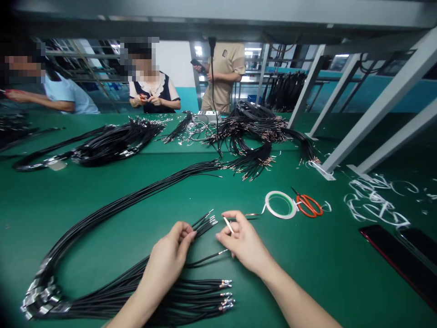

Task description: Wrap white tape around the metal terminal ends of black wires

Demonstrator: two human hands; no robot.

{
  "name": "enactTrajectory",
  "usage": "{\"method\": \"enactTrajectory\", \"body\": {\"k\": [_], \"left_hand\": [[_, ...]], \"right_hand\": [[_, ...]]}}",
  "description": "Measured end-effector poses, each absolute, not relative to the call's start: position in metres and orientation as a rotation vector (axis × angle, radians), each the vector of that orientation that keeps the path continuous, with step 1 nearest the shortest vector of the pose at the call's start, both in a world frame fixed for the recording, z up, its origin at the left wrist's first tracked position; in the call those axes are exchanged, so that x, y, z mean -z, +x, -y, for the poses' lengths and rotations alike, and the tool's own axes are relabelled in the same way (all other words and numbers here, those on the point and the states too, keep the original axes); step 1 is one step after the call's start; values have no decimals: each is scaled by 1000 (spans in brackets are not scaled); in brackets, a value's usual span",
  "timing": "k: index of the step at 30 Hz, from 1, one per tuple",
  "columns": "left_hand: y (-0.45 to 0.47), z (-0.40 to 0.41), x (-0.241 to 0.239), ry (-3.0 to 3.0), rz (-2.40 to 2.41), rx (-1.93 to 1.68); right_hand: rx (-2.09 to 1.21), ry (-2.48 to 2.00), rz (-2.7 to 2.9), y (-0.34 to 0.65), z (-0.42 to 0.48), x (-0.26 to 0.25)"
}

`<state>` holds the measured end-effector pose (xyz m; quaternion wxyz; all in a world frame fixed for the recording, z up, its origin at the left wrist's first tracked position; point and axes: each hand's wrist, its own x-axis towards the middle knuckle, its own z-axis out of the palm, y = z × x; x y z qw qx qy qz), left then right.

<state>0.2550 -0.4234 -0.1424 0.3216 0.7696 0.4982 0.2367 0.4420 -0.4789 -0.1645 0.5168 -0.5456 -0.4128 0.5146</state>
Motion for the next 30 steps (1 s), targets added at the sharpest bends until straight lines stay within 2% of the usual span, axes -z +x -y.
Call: {"method": "enactTrajectory", "body": {"k": [5,18,30], "left_hand": [[263,432,142,1750,-1063,-545],[267,438,141,1666,-1037,-547],[270,436,150,1422,-927,-537]], "right_hand": [[-1208,-1241,928,437,479,162],[-1135,-1167,827,420,478,156],[-1230,-1103,826,426,479,154]]}}
